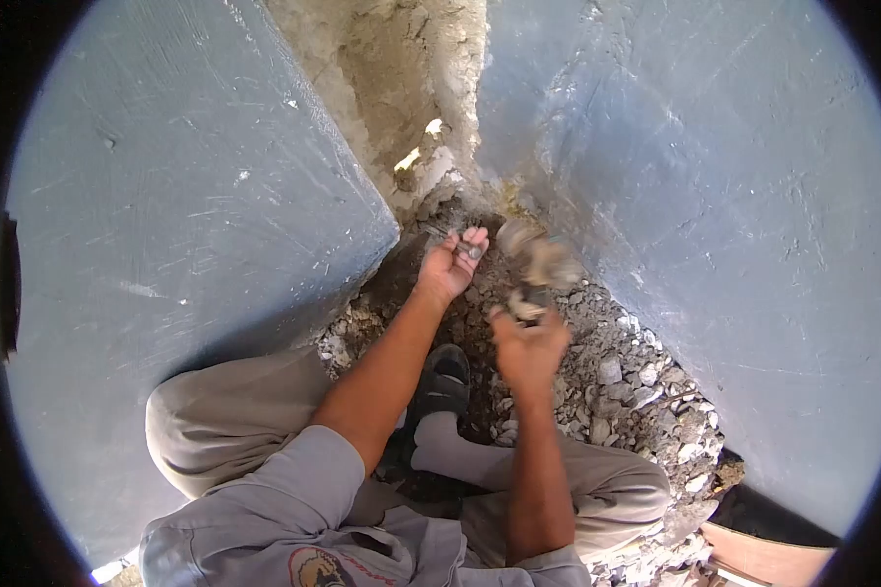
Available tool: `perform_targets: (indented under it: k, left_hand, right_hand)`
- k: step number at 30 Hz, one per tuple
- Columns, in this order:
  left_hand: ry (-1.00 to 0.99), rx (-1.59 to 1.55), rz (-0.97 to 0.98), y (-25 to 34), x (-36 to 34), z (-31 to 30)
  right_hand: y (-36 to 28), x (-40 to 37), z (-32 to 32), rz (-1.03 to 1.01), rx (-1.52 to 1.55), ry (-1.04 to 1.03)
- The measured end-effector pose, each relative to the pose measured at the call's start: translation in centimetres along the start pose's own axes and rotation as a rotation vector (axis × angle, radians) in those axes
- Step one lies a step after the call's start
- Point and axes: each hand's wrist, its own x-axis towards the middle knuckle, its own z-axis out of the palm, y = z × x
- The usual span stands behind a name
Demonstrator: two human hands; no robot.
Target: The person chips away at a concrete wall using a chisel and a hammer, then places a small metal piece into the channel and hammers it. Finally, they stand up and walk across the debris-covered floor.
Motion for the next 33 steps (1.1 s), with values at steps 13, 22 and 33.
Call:
perform_targets:
  k: [13,22,33]
  left_hand:
    - [-0.016,-0.083,-0.148,-0.1,2.2,-1.4]
    - [-0.035,-0.090,-0.050,1.8,0.5,1.7]
    - [-0.084,0.162,-0.041,1.8,0.3,0.4]
  right_hand:
    - [5.9,-0.1,3.8,0.055,-0.195,-0.186]
    - [-12.4,1.9,-2.5,-0.630,-0.003,0.311]
    - [-3.0,2.0,0.4,0.101,0.245,0.049]
